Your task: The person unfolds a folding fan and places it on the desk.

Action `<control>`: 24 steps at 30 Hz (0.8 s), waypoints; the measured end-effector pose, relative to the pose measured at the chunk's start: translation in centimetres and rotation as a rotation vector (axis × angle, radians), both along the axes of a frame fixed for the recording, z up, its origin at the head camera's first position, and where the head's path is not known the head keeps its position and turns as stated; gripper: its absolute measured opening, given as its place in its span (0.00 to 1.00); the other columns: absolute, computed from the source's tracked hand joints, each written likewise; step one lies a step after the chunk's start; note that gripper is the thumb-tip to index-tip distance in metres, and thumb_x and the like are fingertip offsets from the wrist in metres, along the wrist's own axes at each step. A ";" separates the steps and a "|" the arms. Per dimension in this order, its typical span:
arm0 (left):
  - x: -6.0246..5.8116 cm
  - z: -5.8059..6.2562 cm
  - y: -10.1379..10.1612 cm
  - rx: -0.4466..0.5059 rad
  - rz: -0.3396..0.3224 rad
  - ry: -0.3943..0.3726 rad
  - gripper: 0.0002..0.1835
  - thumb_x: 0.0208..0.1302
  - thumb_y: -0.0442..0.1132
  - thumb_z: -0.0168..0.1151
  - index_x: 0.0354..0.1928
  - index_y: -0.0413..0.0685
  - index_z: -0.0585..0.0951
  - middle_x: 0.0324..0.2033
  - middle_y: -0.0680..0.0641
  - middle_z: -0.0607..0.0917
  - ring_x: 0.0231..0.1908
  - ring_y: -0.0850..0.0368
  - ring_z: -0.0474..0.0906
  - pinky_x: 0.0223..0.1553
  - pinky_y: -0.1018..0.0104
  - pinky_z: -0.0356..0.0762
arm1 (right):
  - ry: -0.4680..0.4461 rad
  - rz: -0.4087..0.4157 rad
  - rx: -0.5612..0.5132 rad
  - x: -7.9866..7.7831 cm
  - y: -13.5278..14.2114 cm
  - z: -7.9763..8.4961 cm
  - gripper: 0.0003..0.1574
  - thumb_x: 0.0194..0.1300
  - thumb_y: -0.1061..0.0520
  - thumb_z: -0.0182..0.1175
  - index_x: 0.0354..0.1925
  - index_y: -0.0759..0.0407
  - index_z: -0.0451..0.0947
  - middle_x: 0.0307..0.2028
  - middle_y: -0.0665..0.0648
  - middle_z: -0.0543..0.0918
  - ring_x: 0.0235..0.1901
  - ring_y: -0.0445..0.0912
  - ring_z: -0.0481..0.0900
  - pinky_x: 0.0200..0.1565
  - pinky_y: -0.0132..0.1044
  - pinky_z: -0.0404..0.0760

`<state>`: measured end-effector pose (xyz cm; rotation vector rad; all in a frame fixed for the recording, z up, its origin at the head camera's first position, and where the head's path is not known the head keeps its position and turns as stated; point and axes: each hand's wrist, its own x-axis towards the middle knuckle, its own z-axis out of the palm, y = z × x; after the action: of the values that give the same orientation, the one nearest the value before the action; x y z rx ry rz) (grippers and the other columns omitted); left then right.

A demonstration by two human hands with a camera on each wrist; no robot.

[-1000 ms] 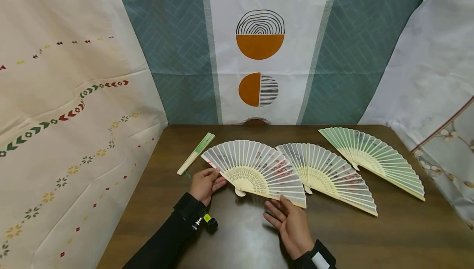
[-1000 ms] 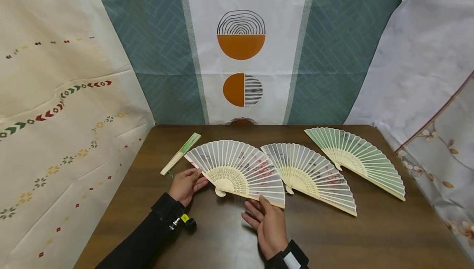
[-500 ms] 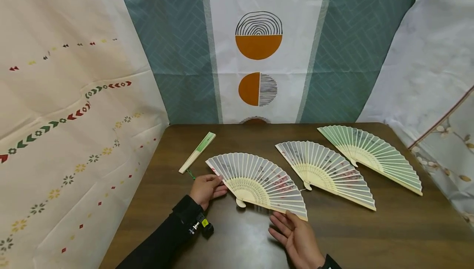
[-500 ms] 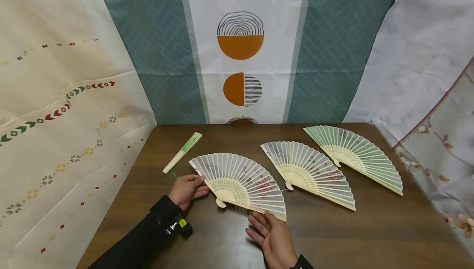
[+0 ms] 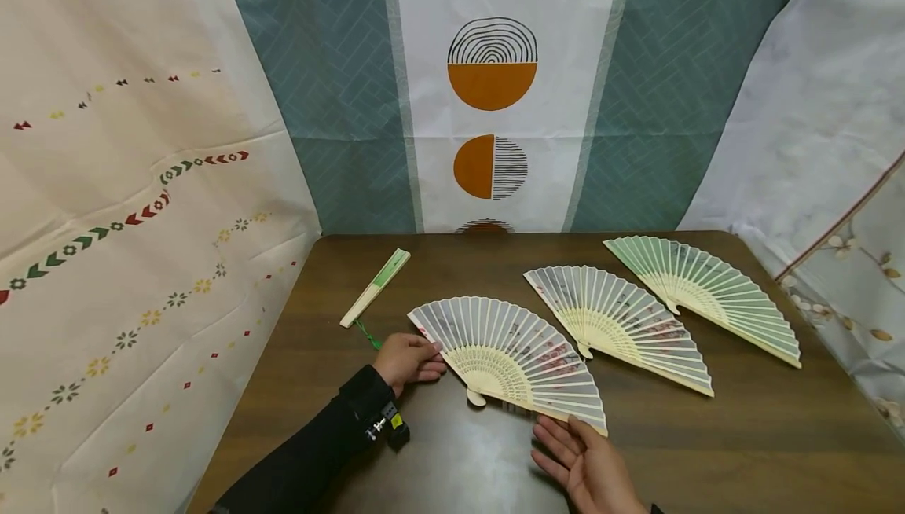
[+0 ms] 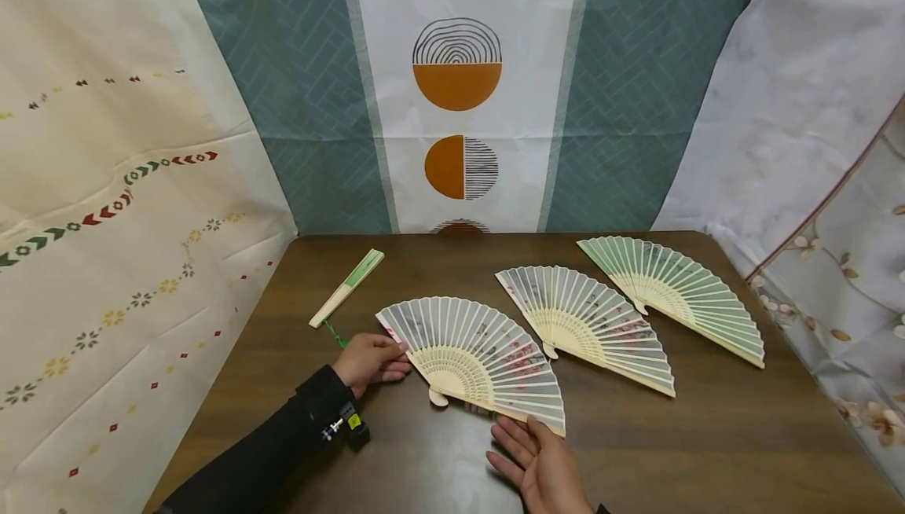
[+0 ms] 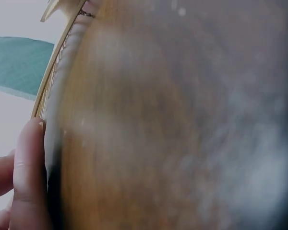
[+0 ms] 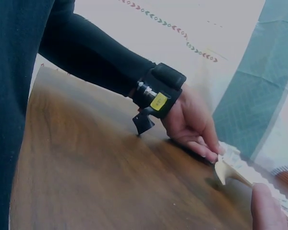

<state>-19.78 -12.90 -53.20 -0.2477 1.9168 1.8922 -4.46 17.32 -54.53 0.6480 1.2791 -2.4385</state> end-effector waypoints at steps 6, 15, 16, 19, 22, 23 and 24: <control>-0.1 -0.1 -0.2 -0.031 -0.041 -0.012 0.13 0.83 0.30 0.66 0.54 0.21 0.86 0.29 0.49 0.92 0.27 0.63 0.91 0.32 0.70 0.95 | -0.003 0.025 -0.027 0.2 0.6 -0.1 0.24 0.97 0.50 0.32 0.71 0.66 0.60 0.49 0.49 0.95 0.50 0.40 0.95 0.60 0.49 0.97; -0.5 0.4 -0.4 -0.083 -0.086 -0.019 0.12 0.83 0.33 0.68 0.51 0.25 0.88 0.28 0.50 0.92 0.28 0.62 0.91 0.32 0.69 0.95 | -0.006 0.034 -0.020 0.3 0.9 -0.4 0.26 0.96 0.49 0.33 0.76 0.66 0.54 0.51 0.50 0.94 0.52 0.42 0.94 0.62 0.54 0.97; -0.5 0.5 -0.4 -0.091 -0.090 -0.019 0.12 0.82 0.33 0.69 0.50 0.26 0.88 0.28 0.50 0.92 0.27 0.62 0.91 0.31 0.69 0.95 | -0.005 0.033 -0.018 0.3 1.0 -0.4 0.27 0.96 0.49 0.33 0.76 0.66 0.54 0.51 0.50 0.94 0.52 0.42 0.94 0.62 0.54 0.97; -0.7 0.6 -0.6 -0.116 -0.103 -0.018 0.11 0.82 0.34 0.70 0.47 0.26 0.89 0.26 0.51 0.91 0.25 0.63 0.90 0.29 0.70 0.94 | -0.003 0.048 -0.022 0.4 1.2 -0.4 0.23 0.96 0.49 0.33 0.71 0.65 0.55 0.51 0.51 0.95 0.52 0.42 0.94 0.61 0.54 0.97; -0.7 0.6 -0.8 -0.126 -0.117 -0.021 0.12 0.81 0.33 0.70 0.47 0.25 0.89 0.24 0.51 0.90 0.24 0.63 0.89 0.27 0.71 0.93 | 0.000 0.082 -0.042 0.6 1.6 -0.4 0.17 0.95 0.51 0.33 0.63 0.62 0.59 0.51 0.51 0.95 0.52 0.42 0.94 0.60 0.52 0.97; -0.6 0.6 -0.9 -0.125 -0.120 -0.022 0.12 0.81 0.33 0.70 0.47 0.24 0.89 0.24 0.51 0.90 0.24 0.63 0.88 0.27 0.71 0.93 | -0.001 0.096 -0.050 0.8 1.8 -0.4 0.16 0.95 0.52 0.33 0.62 0.62 0.60 0.51 0.50 0.95 0.52 0.42 0.95 0.60 0.52 0.98; -0.6 0.7 -0.9 -0.122 -0.124 -0.023 0.12 0.81 0.32 0.70 0.47 0.24 0.88 0.24 0.51 0.90 0.24 0.63 0.89 0.27 0.71 0.92 | -0.004 0.109 -0.059 0.9 2.0 -0.4 0.18 0.94 0.52 0.34 0.61 0.64 0.64 0.51 0.50 0.95 0.52 0.42 0.95 0.60 0.51 0.98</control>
<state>-20.33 -13.84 -52.54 -0.1822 1.9870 1.6896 -3.59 19.31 -54.90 0.5527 1.2031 -2.3758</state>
